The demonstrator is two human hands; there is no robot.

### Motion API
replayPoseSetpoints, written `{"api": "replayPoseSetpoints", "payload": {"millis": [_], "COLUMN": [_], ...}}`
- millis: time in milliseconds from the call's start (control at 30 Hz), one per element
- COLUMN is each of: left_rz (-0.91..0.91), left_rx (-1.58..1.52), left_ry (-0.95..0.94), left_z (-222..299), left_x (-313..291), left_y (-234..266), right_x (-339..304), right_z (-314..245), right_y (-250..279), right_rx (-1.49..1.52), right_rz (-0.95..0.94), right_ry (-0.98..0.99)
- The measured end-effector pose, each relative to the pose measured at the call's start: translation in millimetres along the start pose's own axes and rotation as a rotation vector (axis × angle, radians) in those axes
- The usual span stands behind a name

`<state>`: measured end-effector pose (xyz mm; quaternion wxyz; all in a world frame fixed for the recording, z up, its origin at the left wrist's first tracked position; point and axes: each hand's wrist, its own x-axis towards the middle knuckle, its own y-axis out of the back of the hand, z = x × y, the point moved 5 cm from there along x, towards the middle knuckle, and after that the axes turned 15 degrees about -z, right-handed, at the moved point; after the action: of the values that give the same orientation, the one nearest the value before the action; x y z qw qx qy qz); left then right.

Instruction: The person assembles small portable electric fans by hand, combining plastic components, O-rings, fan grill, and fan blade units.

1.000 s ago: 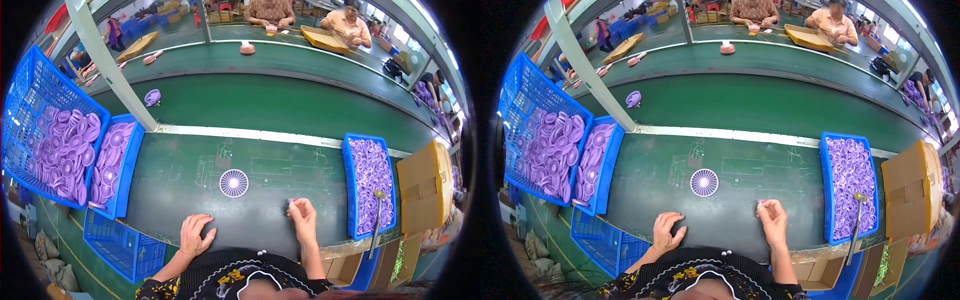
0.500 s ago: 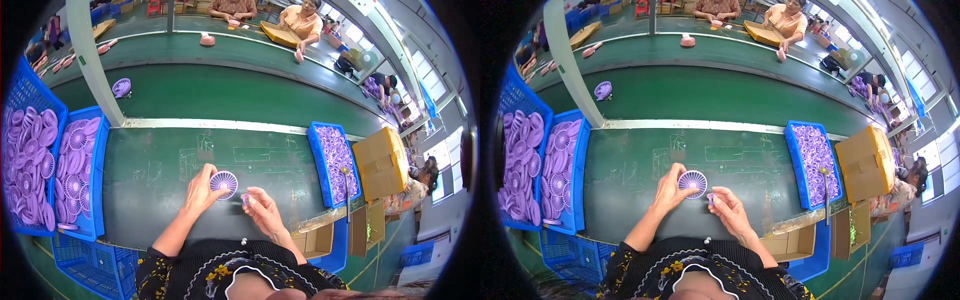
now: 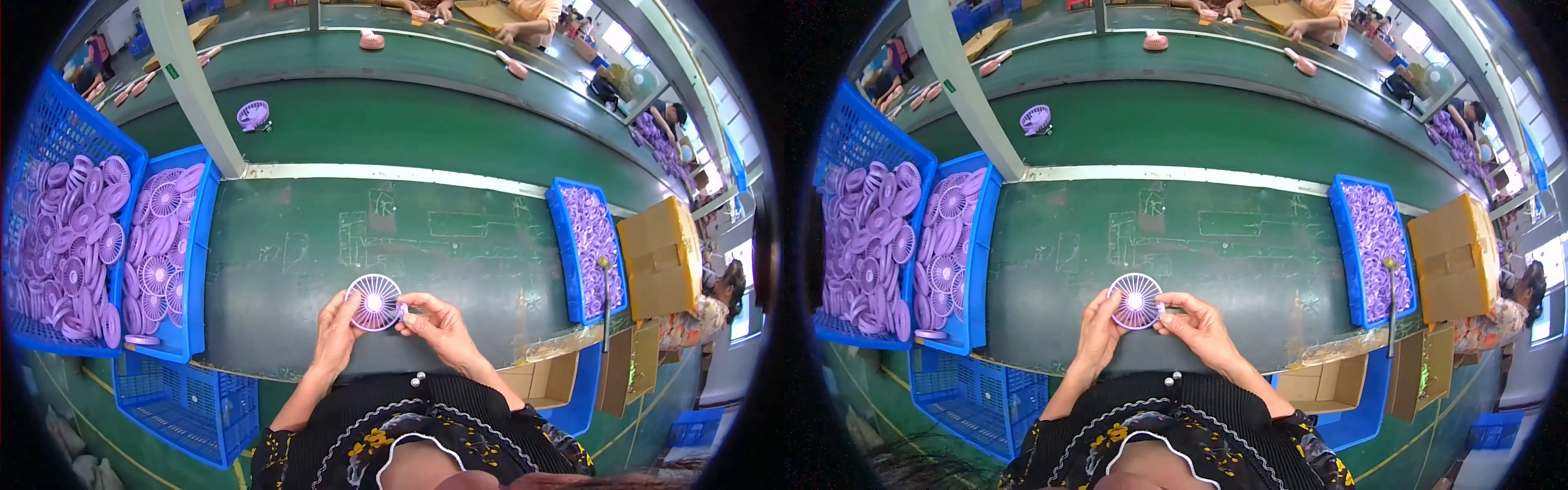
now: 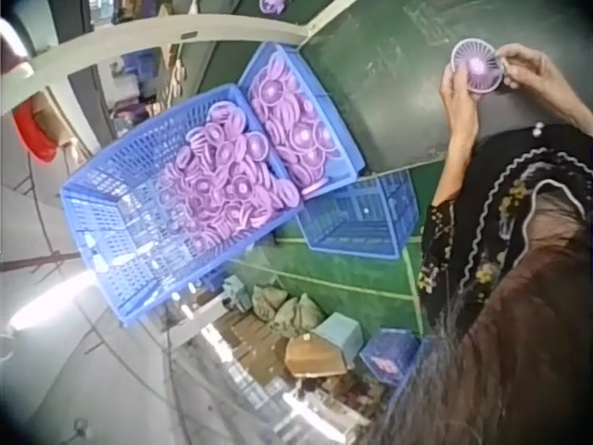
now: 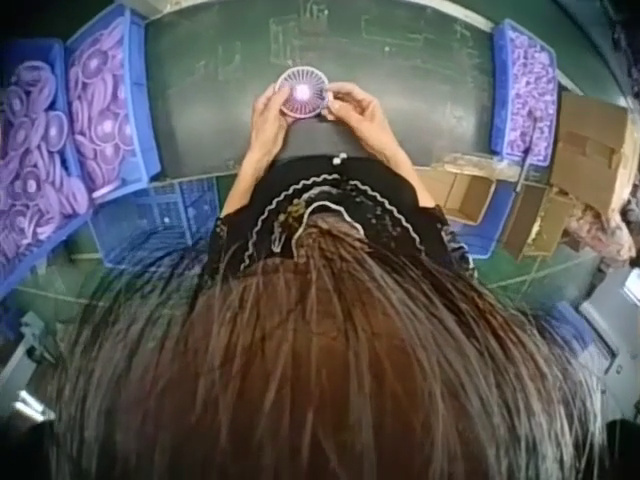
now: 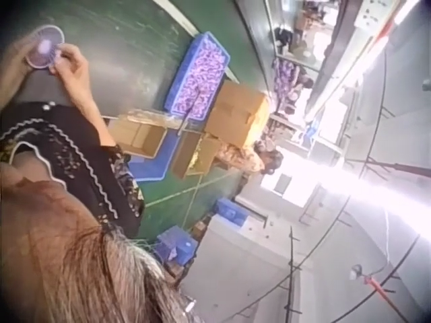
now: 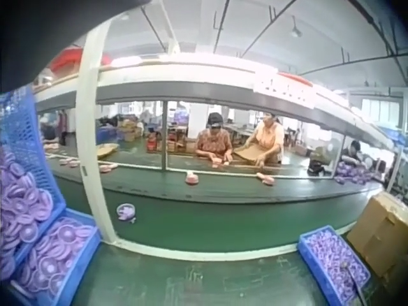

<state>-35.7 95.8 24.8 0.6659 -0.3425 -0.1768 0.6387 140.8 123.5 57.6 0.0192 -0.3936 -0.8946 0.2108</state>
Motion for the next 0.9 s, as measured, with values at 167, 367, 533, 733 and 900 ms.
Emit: {"api": "replayPoseSetpoints", "payload": {"millis": [167, 367, 533, 733, 900], "left_rz": [-0.047, -0.075, -0.117, -0.104, -0.252], "left_rx": [0.078, 0.158, 0.211, 0.391, 0.369], "left_ry": [0.051, 0.066, 0.059, 0.096, 0.141], "left_z": [-15.3, -31.8, -40.4, -53.3, -73.4], "left_x": [2.2, 8.2, 13.0, 15.8, 22.9], "left_y": [-3.1, -16.5, -33.1, -42.2, -31.9], "right_x": [-13.3, -14.1, -16.3, -25.2, -39.8], "right_z": [2.1, -18.4, -27.3, -10.0, -12.4], "right_y": [3.5, 3.0, 6.1, 27.9, 35.2], "right_rx": [-0.136, -0.67, -1.017, -1.108, -1.025], "right_rz": [0.078, 0.186, 0.252, 0.277, 0.24], "right_ry": [0.016, 0.192, 0.268, 0.291, 0.335]}}
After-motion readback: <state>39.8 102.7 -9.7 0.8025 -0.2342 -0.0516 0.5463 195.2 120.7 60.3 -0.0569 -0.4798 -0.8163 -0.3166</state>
